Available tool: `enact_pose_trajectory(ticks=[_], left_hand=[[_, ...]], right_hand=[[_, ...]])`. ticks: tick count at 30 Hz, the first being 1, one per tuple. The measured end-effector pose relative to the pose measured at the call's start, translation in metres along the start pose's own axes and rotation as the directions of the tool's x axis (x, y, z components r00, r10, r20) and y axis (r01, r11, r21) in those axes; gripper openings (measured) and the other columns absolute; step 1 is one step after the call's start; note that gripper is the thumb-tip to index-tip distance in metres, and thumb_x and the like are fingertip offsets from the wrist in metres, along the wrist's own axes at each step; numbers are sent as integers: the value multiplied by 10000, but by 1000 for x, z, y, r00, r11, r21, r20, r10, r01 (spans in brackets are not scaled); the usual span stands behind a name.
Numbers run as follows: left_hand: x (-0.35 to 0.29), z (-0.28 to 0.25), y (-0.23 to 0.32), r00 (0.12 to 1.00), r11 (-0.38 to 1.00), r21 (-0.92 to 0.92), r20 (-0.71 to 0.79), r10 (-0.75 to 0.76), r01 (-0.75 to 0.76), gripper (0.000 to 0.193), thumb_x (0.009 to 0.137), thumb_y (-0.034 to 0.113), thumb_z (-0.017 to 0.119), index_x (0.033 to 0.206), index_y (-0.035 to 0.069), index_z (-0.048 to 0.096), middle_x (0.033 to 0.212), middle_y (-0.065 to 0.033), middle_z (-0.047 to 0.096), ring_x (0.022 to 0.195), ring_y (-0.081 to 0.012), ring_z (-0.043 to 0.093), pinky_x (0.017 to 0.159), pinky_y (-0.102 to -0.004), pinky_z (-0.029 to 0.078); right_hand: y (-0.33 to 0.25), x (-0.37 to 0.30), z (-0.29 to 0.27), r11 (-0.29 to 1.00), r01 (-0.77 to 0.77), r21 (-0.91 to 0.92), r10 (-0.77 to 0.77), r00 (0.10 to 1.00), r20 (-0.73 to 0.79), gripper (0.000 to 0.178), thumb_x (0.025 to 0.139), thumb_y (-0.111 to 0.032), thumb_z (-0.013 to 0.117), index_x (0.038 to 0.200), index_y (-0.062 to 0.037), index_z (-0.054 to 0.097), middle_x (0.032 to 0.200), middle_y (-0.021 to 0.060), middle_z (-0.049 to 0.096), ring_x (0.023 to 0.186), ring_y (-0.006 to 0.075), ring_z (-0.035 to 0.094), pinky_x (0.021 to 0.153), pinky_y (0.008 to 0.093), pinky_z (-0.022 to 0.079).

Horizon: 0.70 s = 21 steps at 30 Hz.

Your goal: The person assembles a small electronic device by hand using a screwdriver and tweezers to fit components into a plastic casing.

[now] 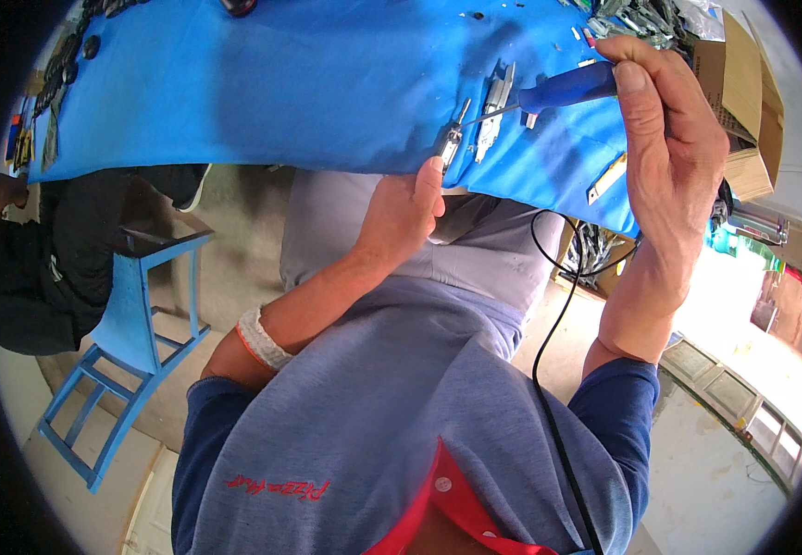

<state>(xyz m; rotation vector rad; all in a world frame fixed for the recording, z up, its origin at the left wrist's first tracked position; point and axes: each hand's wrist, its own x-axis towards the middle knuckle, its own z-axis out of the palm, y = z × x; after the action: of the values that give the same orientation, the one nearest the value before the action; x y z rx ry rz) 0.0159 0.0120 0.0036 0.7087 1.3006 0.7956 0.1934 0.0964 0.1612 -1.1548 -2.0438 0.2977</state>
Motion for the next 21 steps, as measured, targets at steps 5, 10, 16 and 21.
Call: enact_pose_trajectory(ticks=[5, 10, 16, 21], left_hand=[[2, -1, -4, 1000, 1000, 8, -5, 14, -14, 602, 905, 586, 458, 625, 53, 479, 455, 9, 367, 351, -73, 321, 328, -235, 228], [0, 1, 2, 1000, 1000, 2, 4, 4, -4, 600, 905, 583, 462, 626, 53, 482, 450, 9, 364, 349, -71, 319, 326, -235, 226], [1, 2, 2, 1000, 1000, -15, 7, -2, 2, 601, 903, 587, 464, 623, 55, 486, 445, 8, 364, 344, -73, 318, 324, -236, 223], [1, 0, 0, 1000, 1000, 5, -17, 9, -9, 607, 898, 593, 469, 621, 54, 489, 446, 6, 373, 343, -76, 327, 323, -237, 231]], right_hand=[[-7, -3, 13, 982, -92, -166, 88, 995, -37, 172, 893, -189, 643, 971, -37, 633, 732, 17, 582, 659, 80, 494, 612, 202, 402], [-3, -4, 12, 987, -149, -55, 150, 989, 18, 169, 863, -192, 674, 945, -61, 605, 671, 48, 583, 597, 96, 551, 548, 224, 437], [1, 1, -2, 996, -75, 43, 64, 975, 211, 251, 903, -219, 634, 1062, -29, 593, 944, 19, 593, 824, 100, 521, 734, 219, 425], [-8, 3, 1, 992, -47, -120, 71, 975, 209, 288, 922, -283, 597, 1071, -37, 588, 923, 51, 604, 791, 125, 538, 715, 240, 436]])
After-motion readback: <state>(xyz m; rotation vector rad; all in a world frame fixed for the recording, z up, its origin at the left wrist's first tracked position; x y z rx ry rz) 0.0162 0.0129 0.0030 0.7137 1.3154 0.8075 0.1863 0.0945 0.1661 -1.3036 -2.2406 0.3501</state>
